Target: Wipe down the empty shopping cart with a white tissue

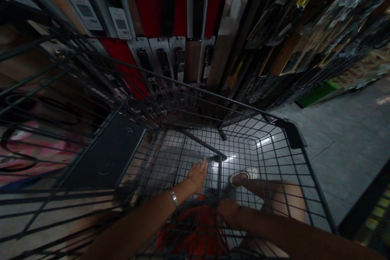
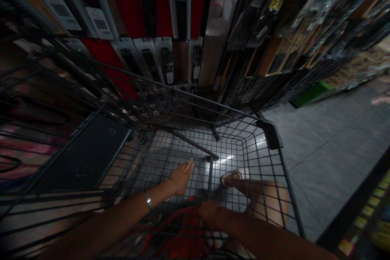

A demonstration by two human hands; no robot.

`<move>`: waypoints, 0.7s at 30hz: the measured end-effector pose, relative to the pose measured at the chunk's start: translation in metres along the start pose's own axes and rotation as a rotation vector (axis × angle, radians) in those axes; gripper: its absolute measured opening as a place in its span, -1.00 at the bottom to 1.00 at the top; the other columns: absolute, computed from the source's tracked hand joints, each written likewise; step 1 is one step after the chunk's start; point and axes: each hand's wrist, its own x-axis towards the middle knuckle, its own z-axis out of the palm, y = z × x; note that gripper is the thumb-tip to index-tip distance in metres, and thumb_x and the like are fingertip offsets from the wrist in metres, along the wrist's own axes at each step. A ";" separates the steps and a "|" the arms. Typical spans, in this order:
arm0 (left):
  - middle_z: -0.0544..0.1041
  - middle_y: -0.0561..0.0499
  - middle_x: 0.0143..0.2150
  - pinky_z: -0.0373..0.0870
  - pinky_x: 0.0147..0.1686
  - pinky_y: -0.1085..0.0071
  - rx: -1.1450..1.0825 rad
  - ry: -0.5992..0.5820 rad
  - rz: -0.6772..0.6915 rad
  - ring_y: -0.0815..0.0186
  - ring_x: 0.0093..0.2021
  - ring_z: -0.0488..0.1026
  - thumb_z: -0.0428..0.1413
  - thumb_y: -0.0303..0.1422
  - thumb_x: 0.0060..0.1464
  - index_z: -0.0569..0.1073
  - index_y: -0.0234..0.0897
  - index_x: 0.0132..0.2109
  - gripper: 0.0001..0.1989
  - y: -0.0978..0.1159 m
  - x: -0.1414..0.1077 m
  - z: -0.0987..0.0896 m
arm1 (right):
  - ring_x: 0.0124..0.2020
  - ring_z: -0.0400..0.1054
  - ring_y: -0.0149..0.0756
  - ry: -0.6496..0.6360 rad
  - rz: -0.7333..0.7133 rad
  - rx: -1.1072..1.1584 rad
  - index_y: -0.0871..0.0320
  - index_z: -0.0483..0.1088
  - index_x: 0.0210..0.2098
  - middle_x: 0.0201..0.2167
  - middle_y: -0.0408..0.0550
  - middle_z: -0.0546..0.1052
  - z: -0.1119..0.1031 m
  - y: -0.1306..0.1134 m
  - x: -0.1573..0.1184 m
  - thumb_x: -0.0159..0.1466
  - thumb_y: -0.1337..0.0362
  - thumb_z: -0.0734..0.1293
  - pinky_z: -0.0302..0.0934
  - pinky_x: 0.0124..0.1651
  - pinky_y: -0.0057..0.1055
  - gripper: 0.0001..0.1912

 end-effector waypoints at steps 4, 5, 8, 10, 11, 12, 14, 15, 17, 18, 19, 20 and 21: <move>-0.27 -0.36 0.37 -0.02 0.24 0.15 0.018 -0.021 0.004 -0.05 0.31 -0.04 0.25 -0.43 -0.38 -0.14 -0.50 0.33 0.13 0.001 -0.002 -0.006 | -0.18 0.47 -0.11 0.119 0.079 -0.059 0.29 0.50 -0.27 -0.26 0.19 0.56 -0.058 0.001 0.004 0.10 0.43 0.29 0.33 -0.16 -0.35 -0.79; -0.28 -0.32 0.38 -0.03 0.25 0.15 0.021 -0.029 0.011 -0.04 0.32 -0.06 0.25 -0.42 -0.36 -0.13 -0.46 0.33 0.11 0.001 -0.003 -0.008 | -0.17 0.46 -0.14 0.211 0.091 -0.041 0.28 0.49 -0.25 -0.23 0.18 0.55 -0.070 0.003 0.007 0.13 0.45 0.26 0.31 -0.15 -0.37 -0.77; -0.28 -0.27 0.39 -0.08 0.27 0.16 0.010 -0.053 0.021 -0.03 0.34 -0.14 0.25 -0.40 -0.35 -0.09 -0.40 0.32 0.08 0.001 -0.004 -0.010 | -0.13 0.43 -0.17 0.402 0.135 -0.046 0.26 0.43 -0.13 -0.14 0.18 0.50 -0.091 0.015 0.019 0.16 0.52 0.17 0.30 -0.15 -0.38 -0.67; -0.29 -0.30 0.38 -0.10 0.27 0.18 -0.012 -0.036 0.028 -0.03 0.34 -0.15 0.25 -0.42 -0.35 -0.06 -0.46 0.31 0.06 -0.002 -0.004 -0.009 | -0.12 0.42 -0.16 0.425 0.187 -0.069 0.28 0.37 -0.04 -0.10 0.21 0.46 -0.090 0.023 0.027 0.19 0.54 0.13 0.31 -0.17 -0.36 -0.62; -0.30 -0.32 0.38 -0.11 0.27 0.20 -0.023 -0.019 0.037 -0.02 0.34 -0.15 0.23 -0.42 -0.33 -0.06 -0.48 0.31 0.04 -0.004 -0.005 -0.008 | -0.11 0.41 -0.16 0.410 0.212 -0.070 0.30 0.35 -0.01 -0.09 0.22 0.45 -0.086 0.026 0.031 0.21 0.53 0.12 0.31 -0.16 -0.35 -0.62; -0.31 -0.32 0.38 -0.12 0.27 0.21 -0.030 0.001 0.054 0.01 0.34 -0.16 0.21 -0.43 -0.30 -0.06 -0.50 0.31 0.01 -0.007 -0.006 -0.007 | -0.09 0.39 -0.15 0.390 0.230 -0.064 0.31 0.34 0.00 -0.08 0.23 0.44 -0.080 0.029 0.035 0.23 0.53 0.11 0.30 -0.14 -0.34 -0.62; -0.29 -0.28 0.38 -0.19 0.28 0.22 -0.022 0.035 0.098 0.06 0.36 -0.21 0.15 -0.43 -0.22 -0.08 -0.49 0.31 -0.05 -0.014 -0.009 -0.004 | -0.04 0.36 -0.14 0.368 0.265 -0.043 0.32 0.34 -0.01 -0.07 0.25 0.42 -0.067 0.030 0.039 0.25 0.52 0.10 0.28 -0.08 -0.34 -0.64; -0.27 -0.25 0.38 -0.25 0.29 0.21 -0.018 0.053 0.115 0.10 0.36 -0.25 0.11 -0.44 -0.18 -0.09 -0.47 0.32 -0.08 -0.017 -0.011 -0.002 | -0.02 0.34 -0.14 0.375 0.279 -0.036 0.33 0.34 -0.02 -0.06 0.25 0.41 -0.061 0.029 0.040 0.25 0.52 0.09 0.27 -0.06 -0.34 -0.64; -0.22 -0.16 0.39 -0.33 0.29 0.20 -0.022 0.096 0.120 0.15 0.37 -0.29 0.04 -0.47 -0.11 -0.09 -0.40 0.33 -0.15 -0.022 -0.017 0.002 | 0.00 0.32 -0.15 0.392 0.285 -0.032 0.34 0.35 -0.04 -0.07 0.26 0.41 -0.054 0.026 0.039 0.24 0.55 0.08 0.25 -0.02 -0.34 -0.64; -0.20 -0.13 0.39 -0.34 0.29 0.20 -0.029 0.110 0.106 0.16 0.37 -0.30 0.01 -0.48 -0.09 -0.09 -0.35 0.33 -0.18 -0.024 -0.020 0.004 | 0.00 0.32 -0.15 0.387 0.274 -0.033 0.35 0.35 -0.05 -0.07 0.26 0.41 -0.052 0.024 0.038 0.24 0.55 0.08 0.24 -0.02 -0.35 -0.64; -0.18 -0.10 0.38 -0.34 0.29 0.20 -0.037 0.114 0.093 0.18 0.37 -0.29 -0.01 -0.49 -0.07 -0.08 -0.31 0.33 -0.20 -0.025 -0.024 0.007 | -0.01 0.33 -0.15 0.374 0.256 -0.035 0.35 0.36 -0.05 -0.08 0.27 0.42 -0.052 0.022 0.037 0.24 0.56 0.08 0.25 -0.02 -0.35 -0.64; -0.16 -0.08 0.38 -0.32 0.29 0.21 -0.042 0.107 0.088 0.19 0.36 -0.27 -0.02 -0.50 -0.07 -0.08 -0.28 0.33 -0.20 -0.025 -0.028 0.010 | -0.02 0.34 -0.14 0.356 0.235 -0.041 0.37 0.36 -0.05 -0.09 0.28 0.43 -0.051 0.020 0.035 0.23 0.56 0.08 0.26 -0.03 -0.34 -0.64; -0.14 -0.07 0.38 -0.29 0.28 0.22 -0.044 0.090 0.092 0.20 0.36 -0.24 -0.01 -0.51 -0.08 -0.08 -0.26 0.33 -0.19 -0.025 -0.031 0.013 | -0.03 0.35 -0.13 0.337 0.211 -0.050 0.38 0.36 -0.05 -0.10 0.29 0.43 -0.050 0.018 0.033 0.23 0.56 0.08 0.27 -0.05 -0.33 -0.63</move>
